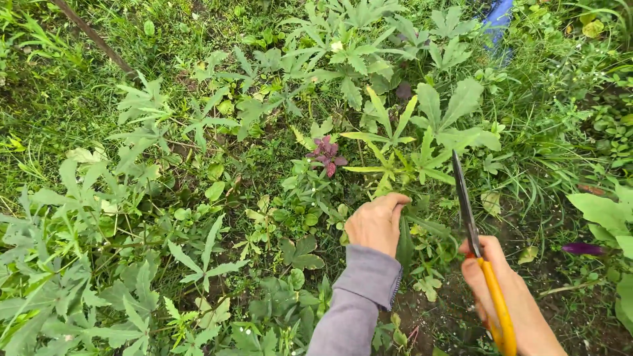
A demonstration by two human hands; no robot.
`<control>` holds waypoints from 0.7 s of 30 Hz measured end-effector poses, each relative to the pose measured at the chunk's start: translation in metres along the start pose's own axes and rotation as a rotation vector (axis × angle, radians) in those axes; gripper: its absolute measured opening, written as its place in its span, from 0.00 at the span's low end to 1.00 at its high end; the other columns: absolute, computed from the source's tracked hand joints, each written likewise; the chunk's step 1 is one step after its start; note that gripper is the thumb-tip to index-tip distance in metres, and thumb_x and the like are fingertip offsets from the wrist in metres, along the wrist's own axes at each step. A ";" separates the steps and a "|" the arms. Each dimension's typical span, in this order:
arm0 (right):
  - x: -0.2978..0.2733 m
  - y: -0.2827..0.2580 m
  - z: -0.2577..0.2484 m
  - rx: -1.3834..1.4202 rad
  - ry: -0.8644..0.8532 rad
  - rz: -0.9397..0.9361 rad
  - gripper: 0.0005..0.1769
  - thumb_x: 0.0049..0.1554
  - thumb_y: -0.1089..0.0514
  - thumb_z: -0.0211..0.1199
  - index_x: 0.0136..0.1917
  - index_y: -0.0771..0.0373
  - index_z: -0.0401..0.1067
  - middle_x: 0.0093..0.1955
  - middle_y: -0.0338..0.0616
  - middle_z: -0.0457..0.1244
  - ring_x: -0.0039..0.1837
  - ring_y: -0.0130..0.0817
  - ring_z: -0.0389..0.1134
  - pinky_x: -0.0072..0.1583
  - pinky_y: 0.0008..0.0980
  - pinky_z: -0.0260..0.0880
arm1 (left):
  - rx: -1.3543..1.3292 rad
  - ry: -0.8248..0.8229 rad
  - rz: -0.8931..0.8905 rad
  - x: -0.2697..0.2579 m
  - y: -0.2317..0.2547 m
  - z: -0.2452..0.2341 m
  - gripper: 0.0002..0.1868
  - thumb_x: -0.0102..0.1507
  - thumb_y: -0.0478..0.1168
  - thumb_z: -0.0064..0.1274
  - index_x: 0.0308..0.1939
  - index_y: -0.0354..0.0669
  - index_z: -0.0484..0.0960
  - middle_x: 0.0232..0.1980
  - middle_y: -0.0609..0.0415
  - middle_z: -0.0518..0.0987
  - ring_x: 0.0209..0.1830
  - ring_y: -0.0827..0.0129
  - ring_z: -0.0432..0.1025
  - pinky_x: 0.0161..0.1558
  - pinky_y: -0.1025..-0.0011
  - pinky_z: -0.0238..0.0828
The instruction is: Harvesting lemongrass and other green leaves from a garden using scissors.
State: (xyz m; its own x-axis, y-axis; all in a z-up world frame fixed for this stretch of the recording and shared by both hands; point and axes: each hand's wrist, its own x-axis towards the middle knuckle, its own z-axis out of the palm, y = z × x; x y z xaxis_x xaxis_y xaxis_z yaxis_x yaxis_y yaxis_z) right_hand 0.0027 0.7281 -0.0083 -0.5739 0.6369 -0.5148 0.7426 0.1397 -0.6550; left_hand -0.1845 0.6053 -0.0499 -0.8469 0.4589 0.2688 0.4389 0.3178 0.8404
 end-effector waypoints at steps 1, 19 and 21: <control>-0.004 -0.001 -0.006 -0.003 0.001 0.002 0.21 0.64 0.39 0.51 0.63 0.53 0.61 0.35 0.46 0.58 0.31 0.35 0.58 0.33 0.37 0.61 | -0.003 0.000 -0.002 -0.005 0.004 0.001 0.05 0.63 0.38 0.58 0.41 0.51 0.85 0.39 0.53 0.84 0.38 0.56 0.79 0.39 0.61 0.74; 0.003 -0.134 -0.023 -1.224 0.258 -0.312 0.40 0.47 0.20 0.58 0.50 0.57 0.66 0.41 0.46 0.68 0.46 0.45 0.73 0.43 0.45 0.74 | 0.131 -0.182 0.084 -0.042 0.017 0.012 0.11 0.61 0.28 0.52 0.43 0.43 0.85 0.38 0.50 0.85 0.35 0.57 0.79 0.38 0.58 0.74; 0.007 -0.143 -0.017 -1.260 0.269 -0.323 0.40 0.48 0.20 0.58 0.51 0.57 0.66 0.39 0.47 0.68 0.44 0.46 0.73 0.40 0.45 0.74 | 0.158 -0.201 0.072 -0.043 0.020 0.008 0.12 0.59 0.27 0.52 0.42 0.42 0.85 0.37 0.50 0.85 0.35 0.56 0.79 0.38 0.57 0.74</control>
State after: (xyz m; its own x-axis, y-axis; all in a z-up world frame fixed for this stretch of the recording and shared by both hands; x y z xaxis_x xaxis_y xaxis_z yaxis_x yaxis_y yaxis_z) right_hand -0.1020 0.7258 0.0911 -0.8065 0.5512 -0.2136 0.4806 0.8218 0.3060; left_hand -0.1369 0.5980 -0.0486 -0.7416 0.6361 0.2132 0.5512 0.3965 0.7341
